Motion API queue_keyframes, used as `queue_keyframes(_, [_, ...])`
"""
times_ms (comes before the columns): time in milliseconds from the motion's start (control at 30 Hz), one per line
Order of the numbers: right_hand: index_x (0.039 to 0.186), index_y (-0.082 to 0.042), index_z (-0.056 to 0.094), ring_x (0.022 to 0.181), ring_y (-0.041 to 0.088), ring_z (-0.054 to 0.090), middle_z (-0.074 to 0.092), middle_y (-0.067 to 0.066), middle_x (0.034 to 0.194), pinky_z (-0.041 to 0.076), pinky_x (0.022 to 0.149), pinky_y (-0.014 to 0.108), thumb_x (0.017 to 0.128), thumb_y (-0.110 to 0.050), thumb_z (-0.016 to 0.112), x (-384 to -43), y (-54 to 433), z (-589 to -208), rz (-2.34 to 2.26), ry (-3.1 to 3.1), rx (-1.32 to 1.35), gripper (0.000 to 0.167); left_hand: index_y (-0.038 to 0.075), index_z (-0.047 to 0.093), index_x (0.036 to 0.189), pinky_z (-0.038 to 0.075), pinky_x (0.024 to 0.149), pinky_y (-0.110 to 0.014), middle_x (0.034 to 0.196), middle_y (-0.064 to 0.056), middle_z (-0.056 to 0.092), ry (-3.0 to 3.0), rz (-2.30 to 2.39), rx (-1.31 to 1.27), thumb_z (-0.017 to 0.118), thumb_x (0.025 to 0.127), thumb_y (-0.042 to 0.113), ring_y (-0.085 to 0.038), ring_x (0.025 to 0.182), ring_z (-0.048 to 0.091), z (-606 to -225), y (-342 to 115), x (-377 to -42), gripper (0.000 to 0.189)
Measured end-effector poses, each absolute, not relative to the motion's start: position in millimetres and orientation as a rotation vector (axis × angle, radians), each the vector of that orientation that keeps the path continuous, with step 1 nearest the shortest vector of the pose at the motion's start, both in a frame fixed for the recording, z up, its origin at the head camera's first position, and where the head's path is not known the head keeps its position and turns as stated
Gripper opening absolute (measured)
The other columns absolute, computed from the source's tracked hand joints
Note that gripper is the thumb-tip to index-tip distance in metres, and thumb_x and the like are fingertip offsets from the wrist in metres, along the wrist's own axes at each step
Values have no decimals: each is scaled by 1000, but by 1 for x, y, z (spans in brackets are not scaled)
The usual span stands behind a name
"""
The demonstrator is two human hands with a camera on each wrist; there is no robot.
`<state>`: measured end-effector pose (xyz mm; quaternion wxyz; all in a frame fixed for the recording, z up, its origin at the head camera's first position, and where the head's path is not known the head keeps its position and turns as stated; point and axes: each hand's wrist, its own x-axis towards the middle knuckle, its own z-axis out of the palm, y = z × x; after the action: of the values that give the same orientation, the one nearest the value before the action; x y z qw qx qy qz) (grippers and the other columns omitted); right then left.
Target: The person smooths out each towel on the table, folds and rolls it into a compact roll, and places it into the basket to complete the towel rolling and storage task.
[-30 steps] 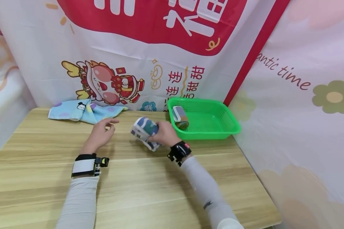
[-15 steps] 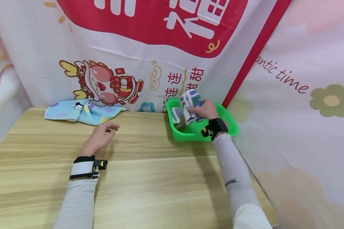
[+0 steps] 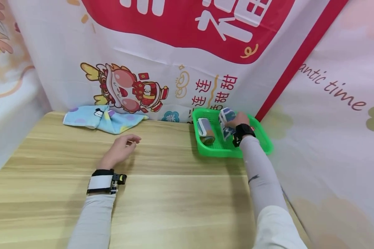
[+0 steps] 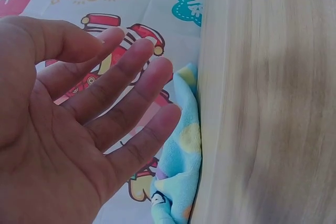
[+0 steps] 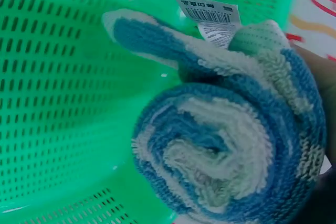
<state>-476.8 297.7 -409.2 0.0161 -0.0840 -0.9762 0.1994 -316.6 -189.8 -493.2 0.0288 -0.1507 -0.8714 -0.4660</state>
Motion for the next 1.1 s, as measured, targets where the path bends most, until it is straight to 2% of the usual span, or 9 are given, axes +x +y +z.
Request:
queue_keyframes(167, [111, 5, 64, 92, 35, 64, 67, 22, 106, 56, 75, 45, 80, -32, 82, -480, 291, -429, 506, -3140, -323, 52, -6, 60, 133, 49, 101, -55, 127, -27, 64, -2692, -1449, -472, 47, 104, 4, -42, 116, 59, -493, -182, -315, 34])
queue_keyframes(400, [97, 2, 68, 80, 29, 62, 67, 17, 91, 54, 68, 41, 77, -37, 83, -498, 272, -447, 483, -3252, -193, 47, -6, 60, 132, 50, 100, -54, 127, -27, 64, -2694, -1443, -450, 47, 103, 3, -41, 115, 60, -490, -182, -313, 33])
queue_keyframes(500, [104, 2, 68, 80, 28, 60, 67, 17, 95, 52, 66, 40, 78, -36, 82, -509, 271, -457, 536, -3305, -192, 48, -6, 60, 132, 49, 101, -54, 127, -27, 64, -2692, -1444, -457, 48, 103, 3, -41, 116, 60, -491, -183, -313, 33])
queue_keyframes(700, [122, 3, 63, 92, 30, 60, 65, 19, 112, 53, 73, 41, 83, -41, 76, -520, 274, -473, 535, -3423, -131, 60, -6, 60, 132, 48, 102, -54, 126, -27, 64, -2706, -1440, -448, 48, 104, 3, -40, 115, 60, -496, -186, -314, 32])
queue_keyframes(767, [117, 2, 63, 89, 29, 59, 64, 17, 106, 51, 72, 41, 83, -43, 75, -519, 274, -471, 528, -3440, -80, 58, -7, 60, 132, 49, 102, -54, 125, -27, 65, -2710, -1427, -455, 48, 104, 3, -39, 114, 60, -499, -186, -316, 32])
queue_keyframes(867, [93, -3, 65, 73, 24, 56, 62, 8, 80, 49, 64, 39, 83, -44, 77, -515, 273, -460, 547, -3461, -74, 43, -8, 60, 131, 49, 100, -54, 125, -26, 65, -2722, -1418, -468, 48, 104, 3, -39, 113, 60, -504, -185, -319, 32])
queue_keyframes(967, [74, -8, 54, 60, 21, 45, 46, 0, 62, 44, 58, 37, 85, -41, 77, -507, 269, -442, 592, -3408, -60, 42, -7, 61, 131, 49, 100, -53, 125, -25, 65, -2739, -1421, -471, 48, 103, 4, -38, 113, 60, -510, -183, -322, 32])
queue_keyframes(1033, [85, -3, 62, 70, 28, 57, 59, 9, 72, 52, 68, 41, 90, -39, 73, -497, 262, -427, 643, -3332, -6, 38, -7, 61, 131, 50, 99, -53, 125, -25, 65, -2740, -1419, -466, 49, 103, 4, -38, 113, 60, -512, -183, -323, 33])
queue_keyframes(1100, [111, 4, 63, 96, 37, 62, 66, 21, 103, 54, 86, 48, 95, -35, 68, -487, 252, -412, 707, -3244, 82, 43, -7, 61, 131, 50, 99, -53, 126, -26, 65, -2724, -1418, -459, 49, 102, 4, -39, 113, 60, -513, -183, -325, 33])
